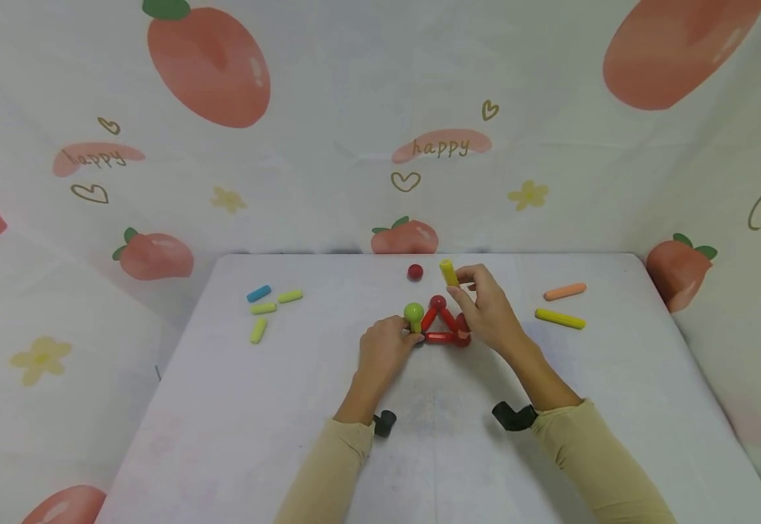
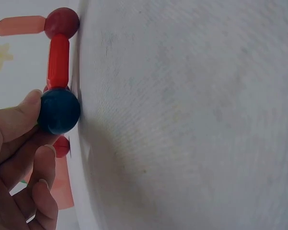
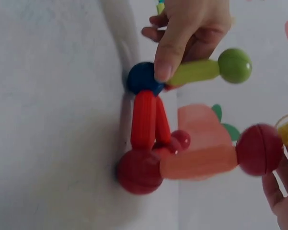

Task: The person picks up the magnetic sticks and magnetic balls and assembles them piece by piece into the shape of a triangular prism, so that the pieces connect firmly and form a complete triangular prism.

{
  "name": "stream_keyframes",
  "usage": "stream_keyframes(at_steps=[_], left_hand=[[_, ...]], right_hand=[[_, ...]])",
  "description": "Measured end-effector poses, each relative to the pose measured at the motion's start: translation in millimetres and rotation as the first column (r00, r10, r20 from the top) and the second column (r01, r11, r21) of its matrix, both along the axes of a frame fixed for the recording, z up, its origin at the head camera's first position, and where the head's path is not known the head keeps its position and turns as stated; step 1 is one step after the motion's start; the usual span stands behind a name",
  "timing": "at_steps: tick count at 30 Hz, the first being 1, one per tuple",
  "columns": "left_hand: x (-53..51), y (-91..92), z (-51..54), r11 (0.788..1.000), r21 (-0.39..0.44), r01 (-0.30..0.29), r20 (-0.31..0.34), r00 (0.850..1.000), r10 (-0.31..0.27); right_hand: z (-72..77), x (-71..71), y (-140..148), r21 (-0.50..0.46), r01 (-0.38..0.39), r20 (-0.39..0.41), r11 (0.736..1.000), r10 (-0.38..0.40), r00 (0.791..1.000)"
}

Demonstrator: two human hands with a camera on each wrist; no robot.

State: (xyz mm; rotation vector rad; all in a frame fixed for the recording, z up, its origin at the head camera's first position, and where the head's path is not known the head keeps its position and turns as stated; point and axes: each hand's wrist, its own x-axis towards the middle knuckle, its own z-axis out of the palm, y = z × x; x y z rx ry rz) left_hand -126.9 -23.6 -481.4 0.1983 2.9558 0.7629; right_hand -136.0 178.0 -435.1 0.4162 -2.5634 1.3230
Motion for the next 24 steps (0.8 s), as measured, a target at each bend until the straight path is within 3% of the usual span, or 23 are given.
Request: stream_keyframes(at_steps=[5,13,24], left_hand=[[-0.1,-0.8,0.4,1.0,0.004,0.004,-0.011,1.0,-0.004],[0.1,-1.3,0.3,1.0,0.001,0.009,-0.012,1.0,-0.009],[-0.1,-1.3,-0.7,1.0,0.019,-0.008,0.006,1.0,0.008]], right_hand=[[2.4,3.2,-8.0,0.055,-0.057,-0.015,0.997,0.058,0.998],[-9.0,2.3,-5.1,0.204,-0.057,-0.109,0.977,0.08,0.991],[-11.5,4.5,-5.5,0.409,-0.03,0.023,0.912,0.022,0.999]])
